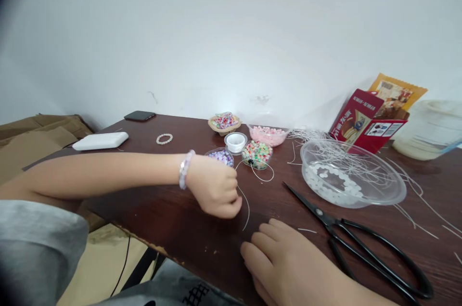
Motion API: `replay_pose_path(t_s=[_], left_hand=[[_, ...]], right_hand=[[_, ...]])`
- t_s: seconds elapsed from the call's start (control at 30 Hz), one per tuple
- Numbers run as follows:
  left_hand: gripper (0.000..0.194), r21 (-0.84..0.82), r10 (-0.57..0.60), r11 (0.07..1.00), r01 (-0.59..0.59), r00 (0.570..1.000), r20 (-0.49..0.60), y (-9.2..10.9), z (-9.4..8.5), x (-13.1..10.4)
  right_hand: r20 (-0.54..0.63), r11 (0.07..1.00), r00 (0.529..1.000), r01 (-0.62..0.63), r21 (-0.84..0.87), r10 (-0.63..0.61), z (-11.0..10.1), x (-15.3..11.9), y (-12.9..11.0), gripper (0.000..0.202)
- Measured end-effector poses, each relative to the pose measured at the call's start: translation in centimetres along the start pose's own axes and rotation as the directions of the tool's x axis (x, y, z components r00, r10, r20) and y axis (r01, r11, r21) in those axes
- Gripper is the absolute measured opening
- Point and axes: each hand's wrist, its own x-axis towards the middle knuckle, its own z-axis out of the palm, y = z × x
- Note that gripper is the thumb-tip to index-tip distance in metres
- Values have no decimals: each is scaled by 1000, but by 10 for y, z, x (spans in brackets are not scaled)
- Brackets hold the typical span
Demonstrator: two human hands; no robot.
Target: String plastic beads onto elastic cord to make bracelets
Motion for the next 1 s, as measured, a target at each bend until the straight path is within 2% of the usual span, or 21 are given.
replay_pose_path(t_s=[0.03, 0.1, 0.17, 0.23, 0.3, 0.37, 0.43, 0.53, 0.67, 0.77, 0.83, 0.93, 0.97, 1.0], left_hand=[[35, 39, 84, 996, -83, 996, -18, 5, 6, 5], [40, 110, 156, 982, -152, 987, -33, 13, 11, 15], [43, 146, 150, 979, -145, 989, -22, 18, 9, 26], [38, 108, 110, 988, -112, 994, 21, 18, 5, 37], [31, -12, -50, 999, 51, 997, 62, 16, 2, 48], [34, -138, -267, 951, 278, 959, 90, 14, 3, 56], [38, -218, -369, 899, 381, 925, 93, 14, 7, 62], [35, -260, -337, 902, 345, 938, 76, 16, 12, 64], [32, -270, -293, 920, 286, 956, 13, 17, 10, 60], [27, -232, -228, 951, 204, 971, -79, 15, 7, 58], [29, -264, -232, 943, 202, 969, -87, 14, 7, 58], [31, -430, -398, 834, 345, 917, -37, 14, 11, 65], [30, -475, -473, 782, 404, 881, -30, 14, 13, 68], [29, -504, -581, 711, 490, 813, -29, 15, 15, 72]], right_hand=[[-33, 1000, 999, 23, -15, -23, -7, -1, 5, 27], [-128, 997, 992, 11, -78, -21, -25, 4, 16, 31], [-184, 985, 980, -97, -144, 70, -45, 21, 25, 25], [-125, 970, 983, -159, -186, 137, -59, 47, 31, 18], [-16, 968, 993, -120, -222, 120, -65, 74, 36, 21], [116, 972, 991, -35, -233, 64, -63, 96, 42, 24], [152, 973, 988, 36, -226, -1, -59, 108, 48, 23], [177, 967, 981, 123, -222, -84, -57, 113, 51, 22], [277, 941, 945, 244, -236, -176, -63, 114, 50, 14], [271, 915, 933, 308, -260, -237, -68, 115, 50, 16], [244, 923, 940, 297, -247, -237, -69, 114, 51, 17], [239, 927, 943, 287, -242, -230, -67, 110, 54, 18], [235, 921, 943, 295, -254, -237, -66, 108, 55, 17], [224, 916, 943, 302, -265, -246, -65, 107, 55, 15]])
